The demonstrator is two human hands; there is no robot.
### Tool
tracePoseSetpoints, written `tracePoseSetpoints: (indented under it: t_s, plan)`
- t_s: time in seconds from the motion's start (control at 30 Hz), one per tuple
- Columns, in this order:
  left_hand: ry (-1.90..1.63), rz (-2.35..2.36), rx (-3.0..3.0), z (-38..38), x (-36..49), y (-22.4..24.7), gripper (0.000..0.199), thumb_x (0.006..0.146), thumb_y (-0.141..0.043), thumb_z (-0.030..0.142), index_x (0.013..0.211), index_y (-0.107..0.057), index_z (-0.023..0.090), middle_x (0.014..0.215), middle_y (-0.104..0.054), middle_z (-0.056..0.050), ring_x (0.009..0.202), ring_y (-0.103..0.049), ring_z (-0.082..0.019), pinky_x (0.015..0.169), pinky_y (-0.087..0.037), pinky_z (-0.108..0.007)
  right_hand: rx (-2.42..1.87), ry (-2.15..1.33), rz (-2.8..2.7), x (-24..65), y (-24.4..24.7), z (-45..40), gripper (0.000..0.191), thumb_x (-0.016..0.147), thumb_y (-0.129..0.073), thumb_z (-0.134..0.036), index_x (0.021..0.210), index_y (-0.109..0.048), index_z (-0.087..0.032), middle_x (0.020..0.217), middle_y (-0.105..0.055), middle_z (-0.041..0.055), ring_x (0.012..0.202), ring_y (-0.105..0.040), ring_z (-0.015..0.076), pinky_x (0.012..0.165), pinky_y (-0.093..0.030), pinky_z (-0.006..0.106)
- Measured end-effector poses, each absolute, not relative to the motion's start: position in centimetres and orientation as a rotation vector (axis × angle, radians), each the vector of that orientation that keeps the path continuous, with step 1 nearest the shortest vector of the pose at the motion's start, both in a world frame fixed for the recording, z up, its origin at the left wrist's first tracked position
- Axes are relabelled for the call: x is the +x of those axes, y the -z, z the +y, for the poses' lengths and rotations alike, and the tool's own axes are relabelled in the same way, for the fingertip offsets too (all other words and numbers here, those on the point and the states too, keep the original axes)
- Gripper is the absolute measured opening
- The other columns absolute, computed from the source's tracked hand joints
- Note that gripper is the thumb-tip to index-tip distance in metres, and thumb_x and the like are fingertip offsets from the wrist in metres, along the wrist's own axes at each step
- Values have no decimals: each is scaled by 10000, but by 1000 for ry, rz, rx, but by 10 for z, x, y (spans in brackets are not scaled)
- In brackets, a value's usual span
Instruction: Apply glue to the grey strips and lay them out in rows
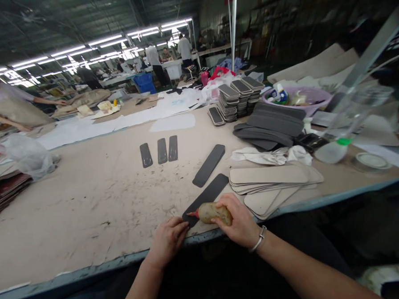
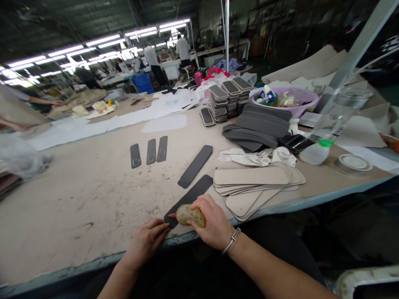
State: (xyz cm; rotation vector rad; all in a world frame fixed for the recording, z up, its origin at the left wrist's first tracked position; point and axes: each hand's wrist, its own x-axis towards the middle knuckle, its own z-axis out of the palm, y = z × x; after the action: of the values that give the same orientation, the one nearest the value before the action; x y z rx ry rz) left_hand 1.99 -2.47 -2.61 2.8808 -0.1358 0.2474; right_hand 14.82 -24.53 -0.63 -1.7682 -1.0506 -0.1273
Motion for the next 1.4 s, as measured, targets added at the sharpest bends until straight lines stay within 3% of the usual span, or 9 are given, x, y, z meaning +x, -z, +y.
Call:
tracePoseSetpoints:
  t_s: [0.5,1.0,1.4]
  plan:
    - [-206,-102,2855,-25,22,27,233,894,-434,257,917,-660,205,862,-604,-49,752,-579,-131,690,-471,-249,-1801,85,-1148,149,5,-249,380,701,-629,-84,1033,-494,-213,1036,-463,71,940,-500,194,815,-474,329]
    - [-323,-183,2871,-22,24,31,208,873,-469,264,935,-666,236,959,-622,-48,808,-635,-134,717,-533,-220,-1991,339,-871,185,11,-274,360,723,-603,-76,1035,-495,-220,1069,-465,84,963,-525,217,862,-479,368]
    - [-425,-250,2910,-22,29,28,227,878,-453,282,870,-672,221,881,-667,-49,744,-657,-141,660,-551,-215,-2090,537,-671,213,10,-286,313,735,-604,-134,1027,-514,-202,1054,-480,101,999,-521,255,868,-476,405]
